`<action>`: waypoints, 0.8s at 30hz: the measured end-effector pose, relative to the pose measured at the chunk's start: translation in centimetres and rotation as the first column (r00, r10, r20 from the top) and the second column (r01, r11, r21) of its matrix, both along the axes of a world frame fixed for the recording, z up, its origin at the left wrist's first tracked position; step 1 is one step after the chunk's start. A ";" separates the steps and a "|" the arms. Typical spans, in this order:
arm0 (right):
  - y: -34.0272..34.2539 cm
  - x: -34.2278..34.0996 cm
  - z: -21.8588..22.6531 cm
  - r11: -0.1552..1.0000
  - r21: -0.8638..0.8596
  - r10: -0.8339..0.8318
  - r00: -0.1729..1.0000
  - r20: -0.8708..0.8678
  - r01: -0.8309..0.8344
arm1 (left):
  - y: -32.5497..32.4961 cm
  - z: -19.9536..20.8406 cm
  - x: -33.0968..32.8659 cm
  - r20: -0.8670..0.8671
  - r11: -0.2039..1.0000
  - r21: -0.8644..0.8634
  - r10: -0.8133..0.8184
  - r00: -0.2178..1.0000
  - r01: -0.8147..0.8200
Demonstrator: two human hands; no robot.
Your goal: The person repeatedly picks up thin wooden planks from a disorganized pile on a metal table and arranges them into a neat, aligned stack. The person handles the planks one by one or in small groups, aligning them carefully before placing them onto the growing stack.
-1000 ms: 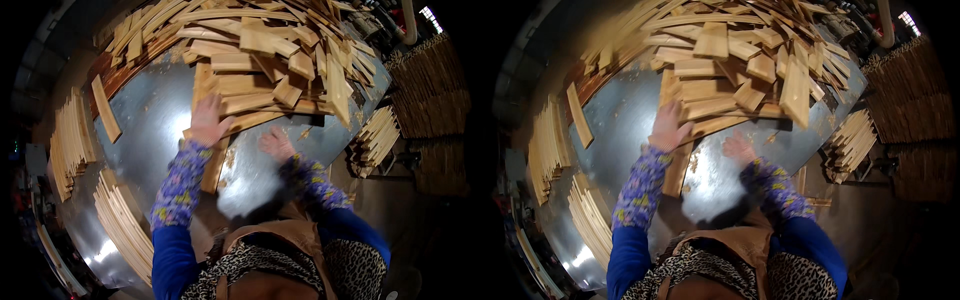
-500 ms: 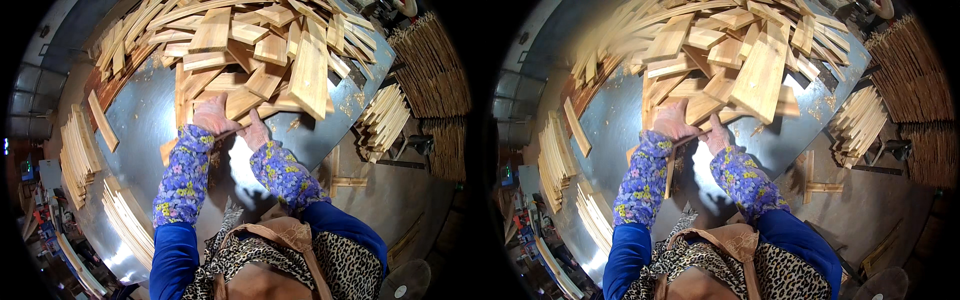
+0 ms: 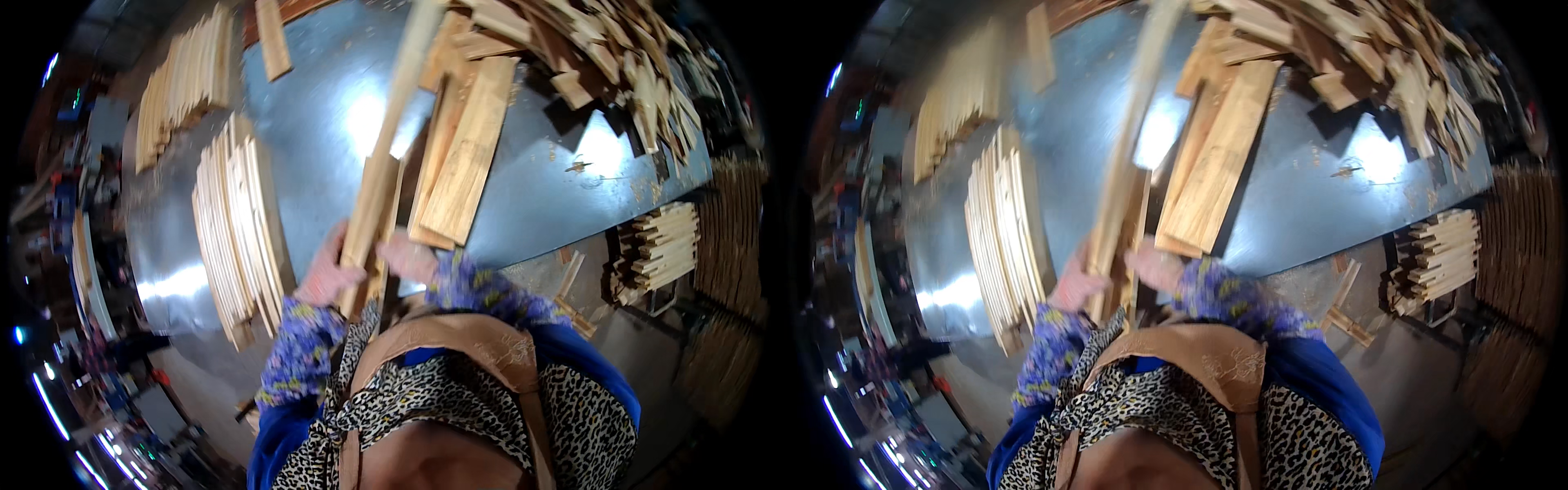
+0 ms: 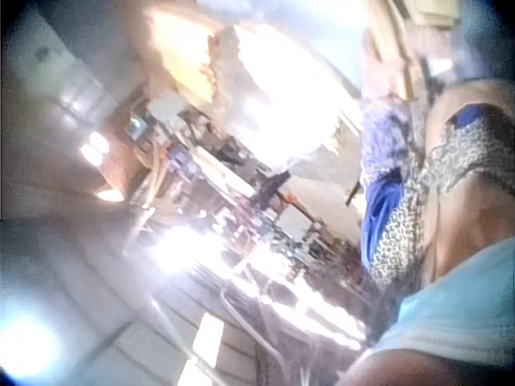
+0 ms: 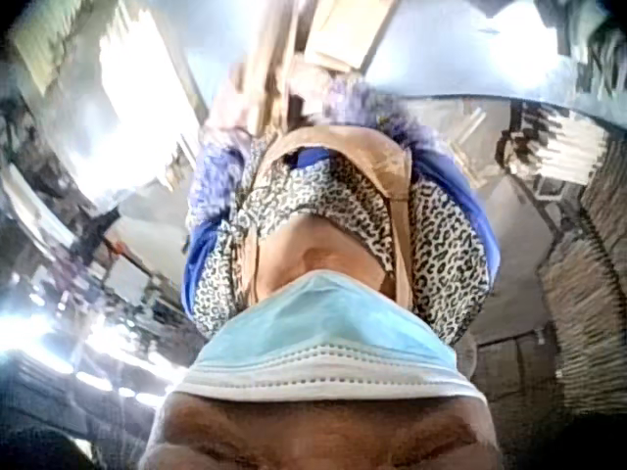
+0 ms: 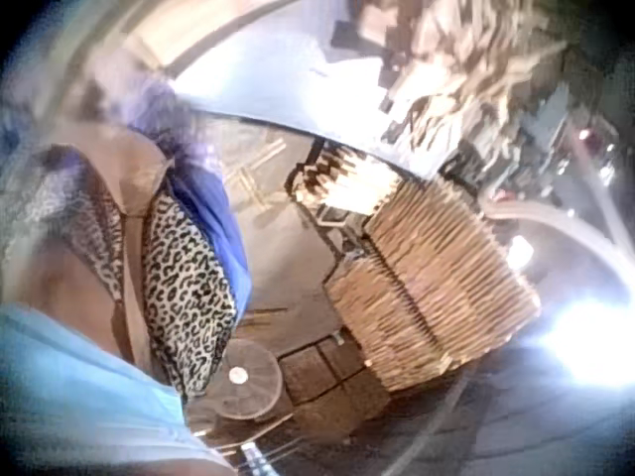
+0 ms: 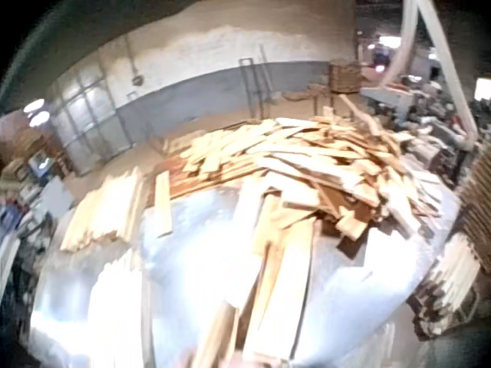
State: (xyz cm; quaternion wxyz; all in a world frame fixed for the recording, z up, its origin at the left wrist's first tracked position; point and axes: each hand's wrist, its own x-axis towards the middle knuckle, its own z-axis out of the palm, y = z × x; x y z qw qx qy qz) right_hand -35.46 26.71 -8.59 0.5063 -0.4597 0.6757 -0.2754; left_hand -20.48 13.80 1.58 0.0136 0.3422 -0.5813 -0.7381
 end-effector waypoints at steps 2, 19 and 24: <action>-4.4 0.1 4.3 0.879 0.304 -0.476 0.719 0.507 0.367 | -3.3 -3.0 5.1 -0.015 0.872 0.463 0.188 0.982 -0.160; -22.5 5.9 -2.2 0.885 0.341 -0.465 0.660 0.590 0.319 | 0.1 -3.4 13.7 0.332 0.677 -0.734 0.427 0.841 -0.054; -15.1 7.6 -3.2 0.990 0.108 0.096 0.995 0.008 -0.096 | -0.5 1.1 6.3 -0.036 0.586 -0.787 0.269 0.962 -0.193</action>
